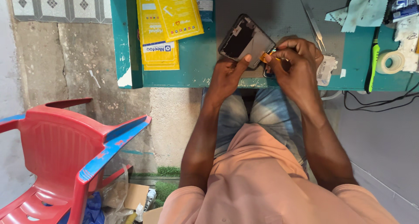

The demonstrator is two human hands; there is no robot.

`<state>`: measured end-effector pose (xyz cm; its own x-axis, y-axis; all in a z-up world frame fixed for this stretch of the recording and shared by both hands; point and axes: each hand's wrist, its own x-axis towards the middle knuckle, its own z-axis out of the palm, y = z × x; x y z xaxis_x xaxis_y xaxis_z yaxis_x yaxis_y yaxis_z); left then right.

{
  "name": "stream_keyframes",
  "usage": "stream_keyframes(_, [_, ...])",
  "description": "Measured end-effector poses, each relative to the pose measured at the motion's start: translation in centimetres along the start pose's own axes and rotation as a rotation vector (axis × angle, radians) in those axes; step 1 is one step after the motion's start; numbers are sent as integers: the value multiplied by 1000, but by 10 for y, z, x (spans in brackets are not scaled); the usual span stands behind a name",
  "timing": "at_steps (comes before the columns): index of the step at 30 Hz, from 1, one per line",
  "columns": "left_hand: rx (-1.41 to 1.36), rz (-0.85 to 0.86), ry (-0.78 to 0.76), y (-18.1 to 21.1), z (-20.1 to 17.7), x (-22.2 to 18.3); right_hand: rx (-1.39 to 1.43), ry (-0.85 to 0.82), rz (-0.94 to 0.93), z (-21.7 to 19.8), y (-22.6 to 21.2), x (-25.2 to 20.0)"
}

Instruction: The person cleans a phone screen with a cloth, removes the old screen, and installs a new screen assembly and battery.

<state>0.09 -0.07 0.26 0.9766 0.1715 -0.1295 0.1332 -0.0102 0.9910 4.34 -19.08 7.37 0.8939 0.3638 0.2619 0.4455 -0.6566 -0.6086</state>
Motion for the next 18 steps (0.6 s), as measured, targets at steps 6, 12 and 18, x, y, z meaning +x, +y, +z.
stream_keyframes(6, [-24, 18, -48, 0, 0, -1, 227, -49, 179, 11, 1, 3])
stream_keyframes(12, [-108, 43, -38, -1, 0, -2, -94, 42, 15, 20, -4, -4])
stream_keyframes(18, [-165, -30, -43, -3, 1, -1, -16, 56, 113, 27, -6, -7])
